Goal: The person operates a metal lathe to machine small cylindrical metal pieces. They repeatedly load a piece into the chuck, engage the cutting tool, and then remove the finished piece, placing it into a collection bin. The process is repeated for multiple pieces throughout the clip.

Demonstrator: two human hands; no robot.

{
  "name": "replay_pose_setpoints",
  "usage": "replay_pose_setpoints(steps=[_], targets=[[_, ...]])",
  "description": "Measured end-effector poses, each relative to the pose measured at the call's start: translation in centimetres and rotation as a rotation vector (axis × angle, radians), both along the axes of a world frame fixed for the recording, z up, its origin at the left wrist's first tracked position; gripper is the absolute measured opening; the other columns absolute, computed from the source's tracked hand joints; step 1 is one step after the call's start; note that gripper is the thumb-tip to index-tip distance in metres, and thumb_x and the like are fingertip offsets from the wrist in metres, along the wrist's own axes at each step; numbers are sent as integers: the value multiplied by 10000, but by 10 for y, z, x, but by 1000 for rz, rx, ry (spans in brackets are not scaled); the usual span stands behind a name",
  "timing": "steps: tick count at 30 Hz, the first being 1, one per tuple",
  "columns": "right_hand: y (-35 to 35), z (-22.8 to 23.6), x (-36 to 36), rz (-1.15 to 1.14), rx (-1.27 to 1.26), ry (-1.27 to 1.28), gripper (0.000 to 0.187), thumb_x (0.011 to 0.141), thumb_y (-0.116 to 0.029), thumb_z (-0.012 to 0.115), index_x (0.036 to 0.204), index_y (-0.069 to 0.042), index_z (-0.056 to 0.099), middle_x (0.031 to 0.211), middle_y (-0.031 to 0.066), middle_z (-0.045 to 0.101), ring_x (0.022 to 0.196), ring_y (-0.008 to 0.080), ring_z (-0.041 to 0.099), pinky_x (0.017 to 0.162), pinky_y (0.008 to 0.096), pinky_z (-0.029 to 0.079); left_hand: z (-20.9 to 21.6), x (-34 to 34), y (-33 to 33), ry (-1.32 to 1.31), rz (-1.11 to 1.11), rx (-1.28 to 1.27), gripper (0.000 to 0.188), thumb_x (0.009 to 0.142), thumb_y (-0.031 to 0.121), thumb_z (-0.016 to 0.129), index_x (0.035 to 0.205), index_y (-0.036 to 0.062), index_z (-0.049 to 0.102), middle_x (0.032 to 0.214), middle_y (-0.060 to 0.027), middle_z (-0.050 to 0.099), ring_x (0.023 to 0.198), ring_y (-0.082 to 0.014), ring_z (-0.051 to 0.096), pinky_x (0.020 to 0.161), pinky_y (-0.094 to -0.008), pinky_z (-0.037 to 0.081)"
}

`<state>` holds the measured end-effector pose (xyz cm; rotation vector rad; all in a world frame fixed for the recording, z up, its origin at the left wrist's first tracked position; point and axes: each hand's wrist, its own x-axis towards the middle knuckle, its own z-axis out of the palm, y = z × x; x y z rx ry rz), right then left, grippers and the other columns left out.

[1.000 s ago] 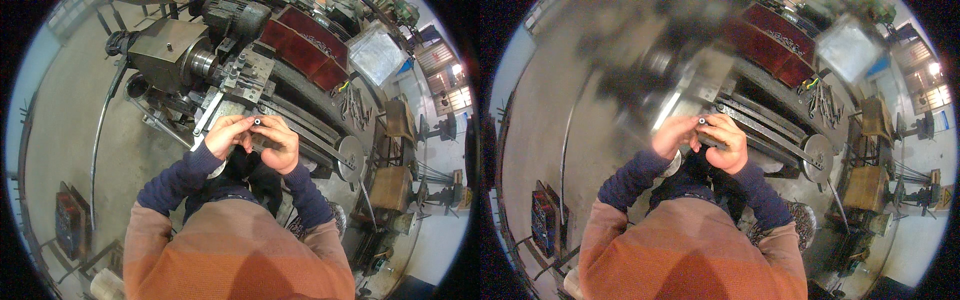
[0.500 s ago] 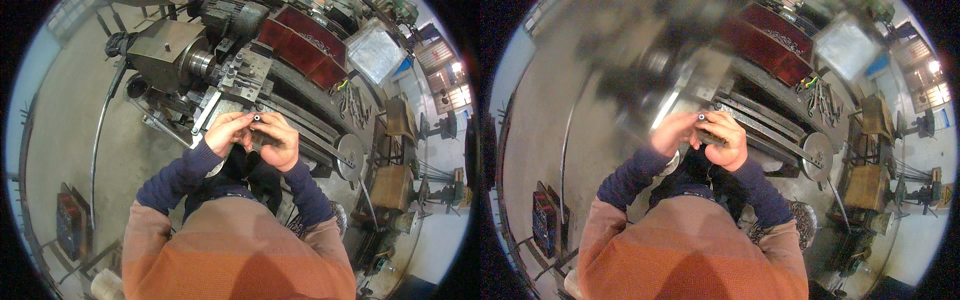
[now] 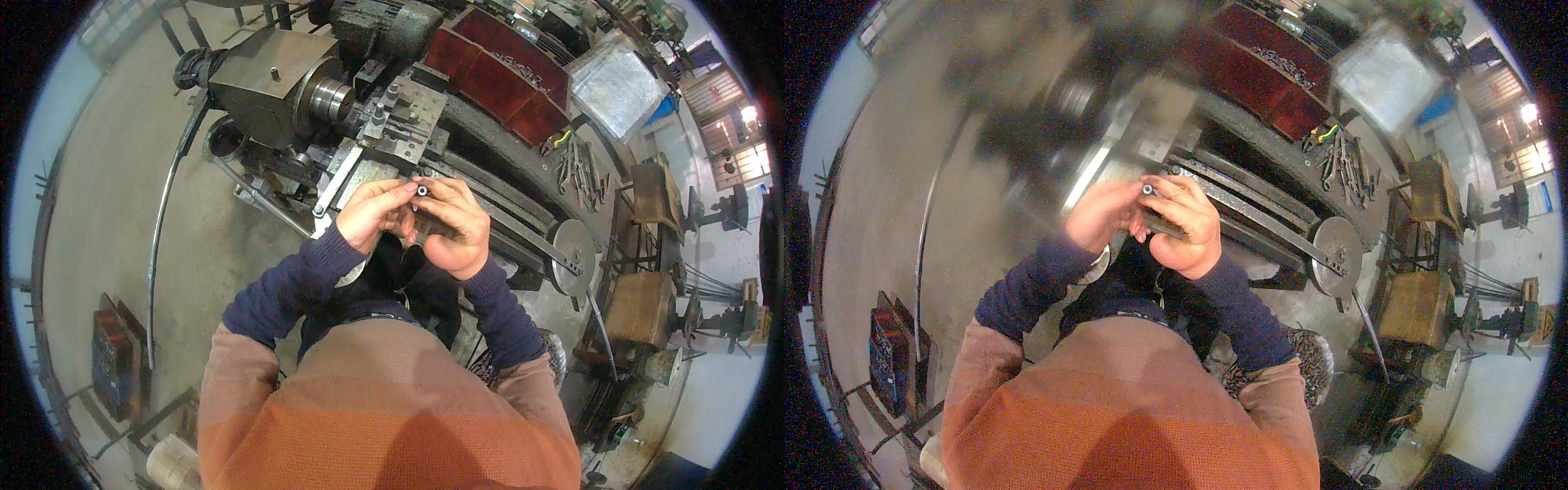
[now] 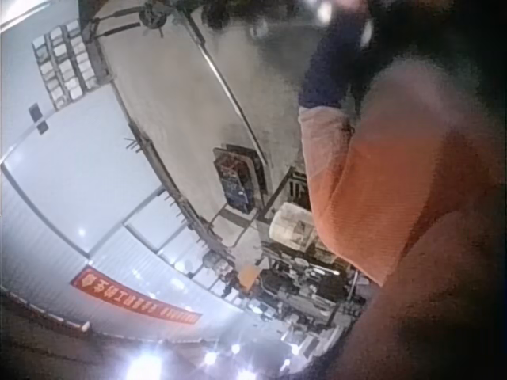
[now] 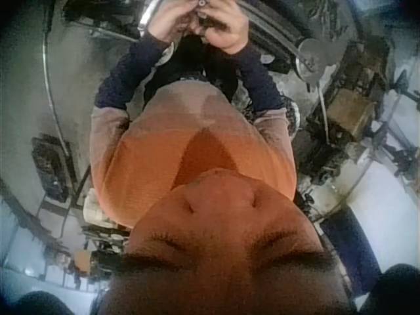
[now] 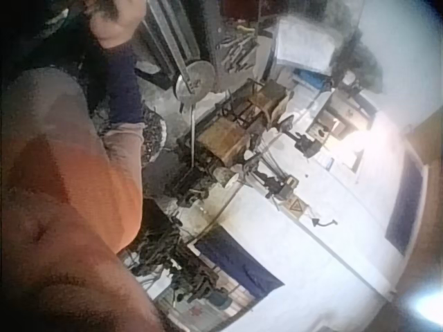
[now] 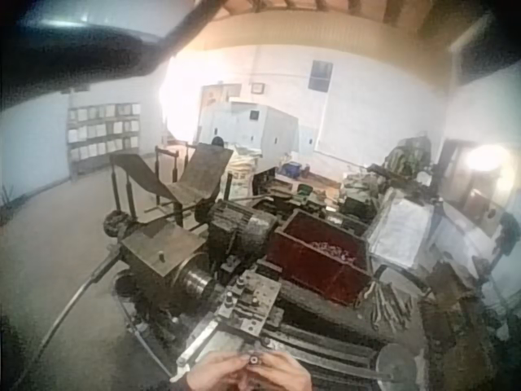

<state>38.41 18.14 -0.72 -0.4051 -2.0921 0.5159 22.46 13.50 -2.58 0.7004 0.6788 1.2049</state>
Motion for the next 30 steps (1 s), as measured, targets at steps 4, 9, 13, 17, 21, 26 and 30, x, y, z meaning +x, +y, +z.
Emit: replay_pose_setpoints(steps=[4,9,13,17,21,26,30], targets=[[1,1,1,17,-6,-5,425,490,-30,546,906,3,627,1033,153,611,918,337,567,797,380,456,2,0,0,-2,3,-11,258,900,268,501,872,20,566,613,-70,570,538,-150,574,538,-253,471],[1,2,2,21,-15,-6,431,482,-18,544,905,5,626,1038,155,610,916,337,566,792,378,456,0,1,1,7,3,-10,256,899,265,503,874,18,564,621,-69,571,541,-150,575,545,-256,476],[0,3,2,11,-30,-5,434,478,-6,550,905,-3,630,1029,145,615,912,332,567,784,375,457,-1,1,1,5,5,-6,259,899,266,503,872,16,565,621,-72,570,543,-150,575,542,-258,476],[-1,2,1,1,-27,5,443,467,17,568,905,-12,632,1016,136,620,898,325,571,775,372,458,2,1,0,4,13,-14,268,899,271,502,875,12,568,617,-75,570,543,-154,576,539,-259,476],[1,-3,1,12,-30,13,440,465,24,578,900,-15,633,999,138,622,886,324,574,773,374,457,-2,0,0,5,-2,-12,286,900,285,501,872,9,571,605,-79,568,542,-161,577,540,-259,476],[2,-7,-4,20,-33,16,426,470,1,569,891,-16,631,985,142,619,890,329,571,773,377,456,-5,-1,-1,-37,-3,-1,300,901,297,503,865,8,572,606,-85,573,539,-166,580,539,-257,472],[-3,6,-10,-16,-7,-66,395,471,-33,565,862,-24,625,955,142,608,830,328,566,731,359,463,-2,-7,-3,202,139,75,274,882,248,555,837,-22,577,609,-64,574,512,-115,558,492,-224,451]])
